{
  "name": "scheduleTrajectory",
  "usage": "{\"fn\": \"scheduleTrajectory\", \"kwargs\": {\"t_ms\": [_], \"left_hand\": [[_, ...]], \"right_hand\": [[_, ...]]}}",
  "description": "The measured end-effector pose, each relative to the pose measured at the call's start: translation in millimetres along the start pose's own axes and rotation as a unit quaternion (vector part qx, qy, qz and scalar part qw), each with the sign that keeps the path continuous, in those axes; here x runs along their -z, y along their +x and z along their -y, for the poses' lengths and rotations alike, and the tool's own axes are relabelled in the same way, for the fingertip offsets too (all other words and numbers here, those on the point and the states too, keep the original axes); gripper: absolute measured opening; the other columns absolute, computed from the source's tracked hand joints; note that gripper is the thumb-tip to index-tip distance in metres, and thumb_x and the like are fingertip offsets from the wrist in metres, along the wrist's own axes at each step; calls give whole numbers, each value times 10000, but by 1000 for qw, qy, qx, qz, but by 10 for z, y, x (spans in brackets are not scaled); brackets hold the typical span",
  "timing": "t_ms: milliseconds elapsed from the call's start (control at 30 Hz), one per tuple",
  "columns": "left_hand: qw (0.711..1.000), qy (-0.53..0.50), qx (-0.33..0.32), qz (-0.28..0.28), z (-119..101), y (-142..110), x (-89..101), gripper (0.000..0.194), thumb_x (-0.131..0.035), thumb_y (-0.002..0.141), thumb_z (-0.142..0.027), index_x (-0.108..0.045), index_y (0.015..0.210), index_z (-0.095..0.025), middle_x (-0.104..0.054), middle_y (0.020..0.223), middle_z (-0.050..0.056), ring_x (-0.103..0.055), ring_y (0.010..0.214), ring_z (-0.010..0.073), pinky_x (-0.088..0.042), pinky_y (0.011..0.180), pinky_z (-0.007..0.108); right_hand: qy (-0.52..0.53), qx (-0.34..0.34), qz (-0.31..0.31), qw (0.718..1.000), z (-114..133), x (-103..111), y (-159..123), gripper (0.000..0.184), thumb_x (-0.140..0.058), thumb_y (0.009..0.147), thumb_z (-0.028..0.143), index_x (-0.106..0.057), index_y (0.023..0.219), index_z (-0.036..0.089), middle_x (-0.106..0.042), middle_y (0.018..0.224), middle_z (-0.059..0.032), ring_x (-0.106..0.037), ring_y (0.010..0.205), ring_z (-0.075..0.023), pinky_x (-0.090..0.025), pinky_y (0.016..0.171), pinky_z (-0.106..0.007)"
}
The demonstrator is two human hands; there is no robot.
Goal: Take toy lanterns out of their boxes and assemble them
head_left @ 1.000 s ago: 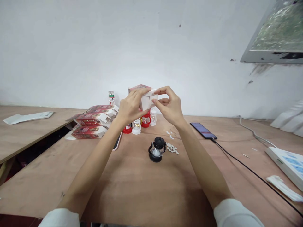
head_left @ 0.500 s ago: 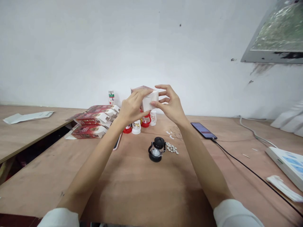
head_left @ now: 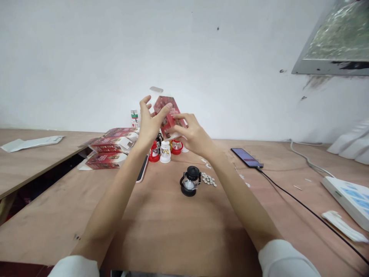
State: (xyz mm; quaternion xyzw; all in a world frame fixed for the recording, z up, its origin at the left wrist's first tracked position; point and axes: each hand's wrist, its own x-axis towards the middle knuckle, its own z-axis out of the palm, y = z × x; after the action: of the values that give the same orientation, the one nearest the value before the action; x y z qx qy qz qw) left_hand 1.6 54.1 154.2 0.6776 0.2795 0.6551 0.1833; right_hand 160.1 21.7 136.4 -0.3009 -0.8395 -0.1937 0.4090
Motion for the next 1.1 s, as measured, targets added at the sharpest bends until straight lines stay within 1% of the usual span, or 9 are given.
{"fn": "scheduleTrajectory", "kwargs": {"t_ms": [100, 267, 467, 567, 667, 800, 900, 967, 1100], "left_hand": [[996, 11, 94, 9, 26, 63, 100, 720, -688, 687, -326, -291, 1287, -299, -487, 1173, 104, -549, 1016, 256, -480, 802, 395], [974, 39, 182, 131, 15, 80, 186, 758, -625, 633, -151, -291, 1304, -269, -551, 819, 16, -569, 654, 150, -480, 608, 313], [979, 152, 55, 123, 65, 87, 195, 665, -707, 532, -141, -452, 1135, -260, -474, 948, 21, -540, 843, 175, -483, 688, 311], [979, 171, 3, 114, 94, 51, 149, 646, -743, 500, -139, -450, 1068, -233, -447, 1011, 37, -533, 837, 170, -482, 710, 323], [983, 144, -45, 103, 133, 5, 83, 719, -769, 502, -166, -370, 1095, -234, -472, 985, 38, -537, 818, 178, -478, 701, 339], [983, 137, -91, 85, 181, -22, 7, 710, -774, 528, -213, -338, 1088, -237, -493, 990, 44, -541, 872, 212, -466, 724, 368], [978, 133, -102, 121, 197, -20, -21, 680, -770, 521, -213, -356, 1060, -235, -485, 1050, 60, -544, 913, 226, -471, 699, 353], [972, 123, -104, 169, 195, -22, -29, 643, -759, 522, -194, -368, 1032, -230, -479, 1098, 75, -546, 939, 230, -478, 691, 337], [957, 98, -93, 257, 156, -52, -49, 575, -731, 542, -168, -360, 977, -226, -499, 1135, 89, -566, 917, 216, -486, 705, 330]], "right_hand": [[-41, 7, 77, 996, 136, 7, 14, 309, -454, 796, 22, -589, 951, 253, -433, 1187, -69, -383, 1124, -248, -475, 805, -405], [28, -16, 202, 979, 295, 240, -10, 228, -585, 806, 224, -569, 1031, 250, -493, 1150, -61, -466, 1044, -226, -461, 809, -377], [-39, -156, 442, 883, 452, 539, -54, 409, -700, 670, 247, -570, 1056, 206, -617, 1005, -69, -582, 919, -250, -450, 686, -308], [-85, -206, 527, 820, 407, 462, -7, 443, -757, 580, 254, -609, 991, 184, -639, 985, -86, -609, 867, -262, -434, 604, -291], [-44, -196, 547, 813, 297, 311, 6, 357, -792, 518, 273, -642, 829, 183, -660, 845, -59, -617, 742, -219, -409, 537, -267], [70, -131, 503, 852, 155, 265, -61, 177, -746, 553, 227, -617, 673, 210, -619, 638, 5, -552, 566, -147, -378, 468, -243], [173, -103, 418, 886, 86, 446, -87, 134, -664, 655, 234, -628, 783, 216, -636, 718, 4, -556, 606, -135, -417, 511, -246], [251, -104, 323, 906, 49, 605, -84, 168, -588, 755, 307, -614, 897, 221, -643, 836, -10, -579, 707, -143, -462, 599, -267], [268, -151, 25, 951, -65, 744, -67, 314, -443, 855, 495, -563, 994, 240, -598, 961, -29, -572, 865, -162, -483, 712, -308]]}}
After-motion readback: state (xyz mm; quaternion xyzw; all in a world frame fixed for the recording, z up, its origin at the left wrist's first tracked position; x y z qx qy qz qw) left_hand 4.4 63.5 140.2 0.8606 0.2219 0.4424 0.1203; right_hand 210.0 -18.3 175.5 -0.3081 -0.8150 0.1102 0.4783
